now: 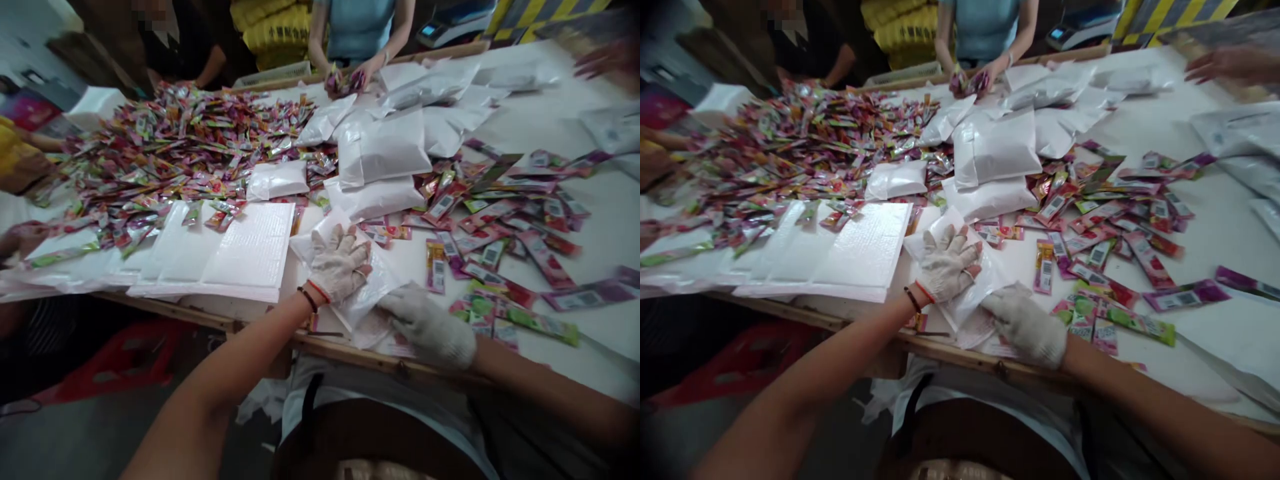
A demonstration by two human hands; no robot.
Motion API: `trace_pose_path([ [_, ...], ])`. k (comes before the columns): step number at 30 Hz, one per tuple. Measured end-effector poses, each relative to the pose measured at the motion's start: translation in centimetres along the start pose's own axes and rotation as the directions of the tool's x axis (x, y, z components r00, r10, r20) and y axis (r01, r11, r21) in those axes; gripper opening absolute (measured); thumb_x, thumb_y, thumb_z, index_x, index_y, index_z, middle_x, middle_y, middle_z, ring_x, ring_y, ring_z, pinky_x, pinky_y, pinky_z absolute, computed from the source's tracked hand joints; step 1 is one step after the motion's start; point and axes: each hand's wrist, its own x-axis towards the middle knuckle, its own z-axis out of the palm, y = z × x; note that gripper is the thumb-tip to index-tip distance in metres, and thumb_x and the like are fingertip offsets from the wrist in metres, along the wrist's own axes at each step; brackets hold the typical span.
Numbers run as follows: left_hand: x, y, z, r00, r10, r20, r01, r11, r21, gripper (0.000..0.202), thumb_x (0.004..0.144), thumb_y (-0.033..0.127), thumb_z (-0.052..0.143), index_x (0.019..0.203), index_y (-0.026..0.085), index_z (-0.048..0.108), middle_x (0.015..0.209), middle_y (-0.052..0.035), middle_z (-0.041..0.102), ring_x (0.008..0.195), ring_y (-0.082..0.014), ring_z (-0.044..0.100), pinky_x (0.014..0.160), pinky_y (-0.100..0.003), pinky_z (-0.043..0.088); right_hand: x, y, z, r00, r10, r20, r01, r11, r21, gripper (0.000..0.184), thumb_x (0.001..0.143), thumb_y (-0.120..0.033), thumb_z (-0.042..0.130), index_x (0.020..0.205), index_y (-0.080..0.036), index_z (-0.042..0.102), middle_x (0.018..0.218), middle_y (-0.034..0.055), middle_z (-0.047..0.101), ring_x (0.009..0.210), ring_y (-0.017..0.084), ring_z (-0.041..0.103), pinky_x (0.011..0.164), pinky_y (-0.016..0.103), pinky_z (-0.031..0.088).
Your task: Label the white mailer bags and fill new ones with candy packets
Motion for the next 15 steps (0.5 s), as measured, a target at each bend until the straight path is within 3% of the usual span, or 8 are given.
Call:
trace_pose_path([
  [3, 0.5, -0.5, 1.3, 0.994, 0.095, -0.054, -0.093, 0.994, 0.05, 0.052, 0.089, 0.052, 0.04, 0.136, 0.03, 0.045, 0.151, -0.0081, 0.03, 0.138, -0.0377, 0.02, 0.106, -0.067, 0.001, -0.3, -0.1, -0.7, 0.984, -0.123, 0.133, 0.131, 0.99, -0.056, 0.011, 0.08, -0.017, 0.053, 0.08, -0.016, 0.065, 0.086, 0.0074, 0.064, 0.08, 0.018, 0.052, 0.075, 0.032, 0.036],
  [8, 1.5, -2.0, 1.5, 0.94, 0.339, -0.02, -0.338, 0.939, 0.061, 0.058, 0.084, 0.055, 0.049, 0.137, 0.03, 0.044, 0.152, -0.0131, 0.028, 0.139, -0.0384, 0.019, 0.106, -0.067, -0.002, 2.4, -1.2, -0.6, 0.959, 0.107, 0.261, -0.054, 0.978, -0.202, 0.013, 0.079, -0.014, 0.053, 0.083, -0.015, 0.065, 0.088, 0.0097, 0.065, 0.082, 0.02, 0.056, 0.07, 0.029, 0.035],
  [11, 0.7, -1.2, 2.0, 0.931, 0.361, -0.053, -0.359, 0.932, 0.052, 0.047, 0.088, 0.046, 0.045, 0.133, 0.032, 0.048, 0.15, -0.0102, 0.033, 0.14, -0.0346, 0.02, 0.106, -0.066, -0.004, 3.5, -1.6, -0.1, 0.962, 0.088, 0.258, -0.025, 0.971, -0.238, 0.016, 0.08, -0.011, 0.05, 0.083, -0.015, 0.065, 0.088, 0.0106, 0.064, 0.081, 0.021, 0.056, 0.07, 0.03, 0.036],
  [15, -0.3, -0.6, 3.1, 0.924, 0.375, -0.076, -0.373, 0.927, 0.047, 0.048, 0.089, 0.043, 0.043, 0.136, 0.031, 0.046, 0.149, -0.0103, 0.035, 0.14, -0.0339, 0.019, 0.106, -0.066, -0.004, 2.7, -2.3, -1.2, 0.99, -0.04, 0.135, 0.064, 0.982, -0.177, 0.016, 0.08, -0.007, 0.047, 0.08, -0.013, 0.061, 0.088, 0.0108, 0.062, 0.08, 0.02, 0.053, 0.073, 0.03, 0.038],
])
